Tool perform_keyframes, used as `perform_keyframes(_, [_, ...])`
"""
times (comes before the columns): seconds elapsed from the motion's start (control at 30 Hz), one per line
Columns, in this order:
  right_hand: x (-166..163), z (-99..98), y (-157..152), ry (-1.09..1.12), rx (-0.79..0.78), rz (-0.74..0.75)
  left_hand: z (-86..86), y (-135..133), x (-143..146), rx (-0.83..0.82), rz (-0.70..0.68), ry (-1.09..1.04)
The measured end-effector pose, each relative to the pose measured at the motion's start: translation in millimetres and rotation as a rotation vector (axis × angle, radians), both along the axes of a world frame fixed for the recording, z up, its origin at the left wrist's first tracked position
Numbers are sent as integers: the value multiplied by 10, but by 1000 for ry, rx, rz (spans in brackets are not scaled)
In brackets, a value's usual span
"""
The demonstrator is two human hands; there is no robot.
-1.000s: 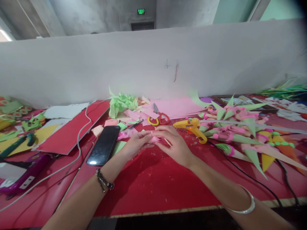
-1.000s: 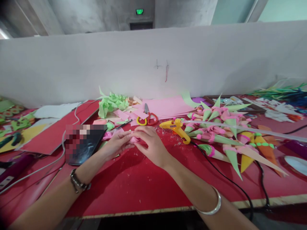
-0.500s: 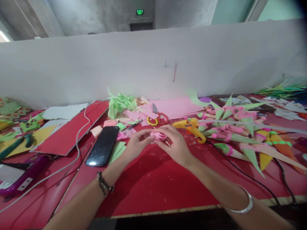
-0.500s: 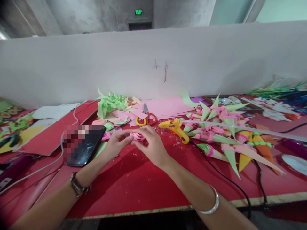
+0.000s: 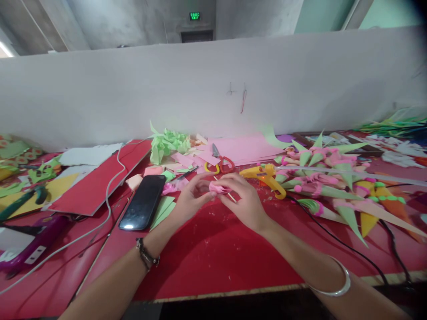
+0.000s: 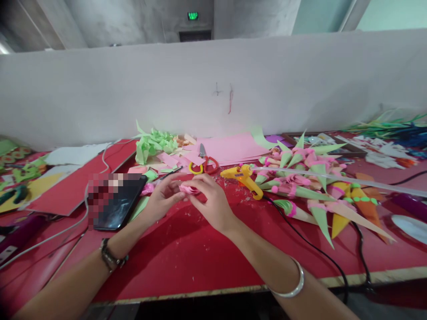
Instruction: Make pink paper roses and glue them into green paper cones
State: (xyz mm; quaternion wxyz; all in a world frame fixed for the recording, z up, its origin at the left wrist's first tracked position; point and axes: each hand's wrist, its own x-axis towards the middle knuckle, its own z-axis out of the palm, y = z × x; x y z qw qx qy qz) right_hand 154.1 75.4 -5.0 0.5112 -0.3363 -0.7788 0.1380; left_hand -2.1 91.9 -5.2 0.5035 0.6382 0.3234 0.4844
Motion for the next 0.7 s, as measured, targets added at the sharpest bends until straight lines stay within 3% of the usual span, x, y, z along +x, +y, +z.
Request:
perform_keyframes(0.2, [-10, 23, -18, 35, -15, 58, 39, -19, 18, 47, 66, 40])
perform_keyframes(0.4, [-9, 2, 0, 66, -31, 31, 19, -1, 12, 60, 32, 26])
perform_keyframes(0.7, [-7, 5, -8, 65, -37, 19, 42, -7, -2, 0, 60, 83])
